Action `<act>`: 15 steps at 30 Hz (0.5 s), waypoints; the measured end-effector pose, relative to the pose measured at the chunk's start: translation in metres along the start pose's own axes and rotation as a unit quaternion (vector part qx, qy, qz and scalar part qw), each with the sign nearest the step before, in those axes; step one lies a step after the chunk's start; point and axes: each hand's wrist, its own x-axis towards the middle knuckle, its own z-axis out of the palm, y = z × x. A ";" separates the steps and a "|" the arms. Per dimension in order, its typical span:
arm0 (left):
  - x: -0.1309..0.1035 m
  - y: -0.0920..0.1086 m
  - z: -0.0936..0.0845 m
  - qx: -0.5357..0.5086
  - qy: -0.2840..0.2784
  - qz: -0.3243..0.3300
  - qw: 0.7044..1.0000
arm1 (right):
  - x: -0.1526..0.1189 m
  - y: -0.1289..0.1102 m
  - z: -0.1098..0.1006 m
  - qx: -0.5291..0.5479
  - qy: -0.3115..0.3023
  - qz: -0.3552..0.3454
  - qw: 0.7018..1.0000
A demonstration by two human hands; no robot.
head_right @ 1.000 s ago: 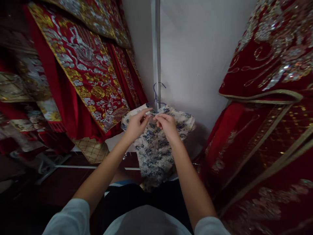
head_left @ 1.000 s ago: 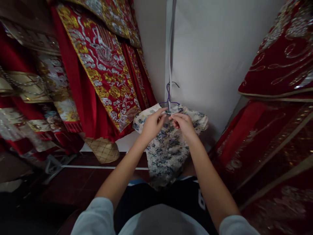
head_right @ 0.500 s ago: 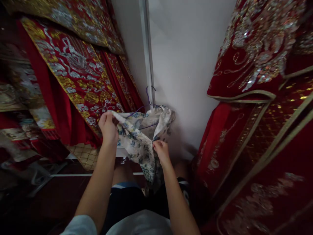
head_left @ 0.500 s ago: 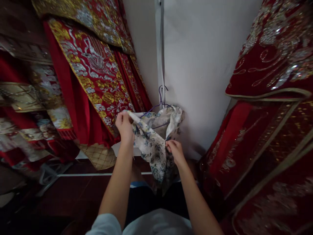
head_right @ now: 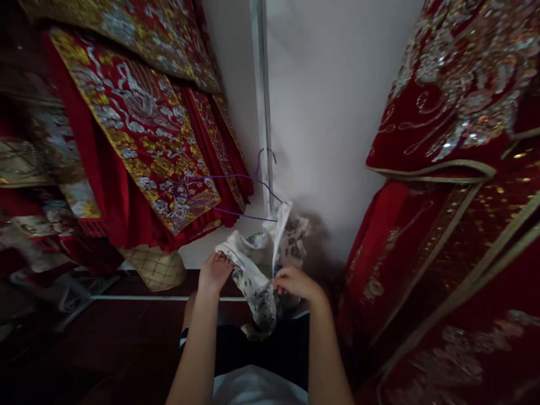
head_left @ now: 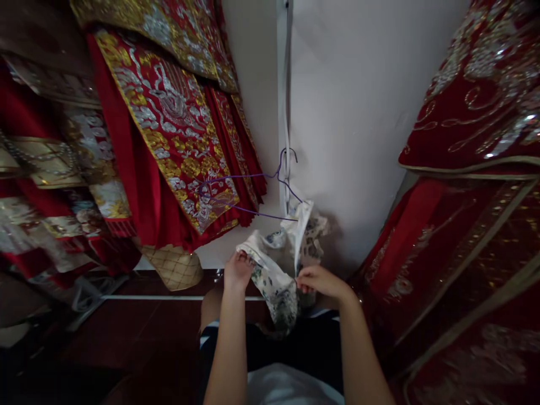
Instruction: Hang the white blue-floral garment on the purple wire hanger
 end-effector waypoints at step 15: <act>-0.090 0.004 0.066 0.346 -0.334 0.156 0.863 | -0.040 -0.051 0.025 0.096 -0.046 -0.076 0.991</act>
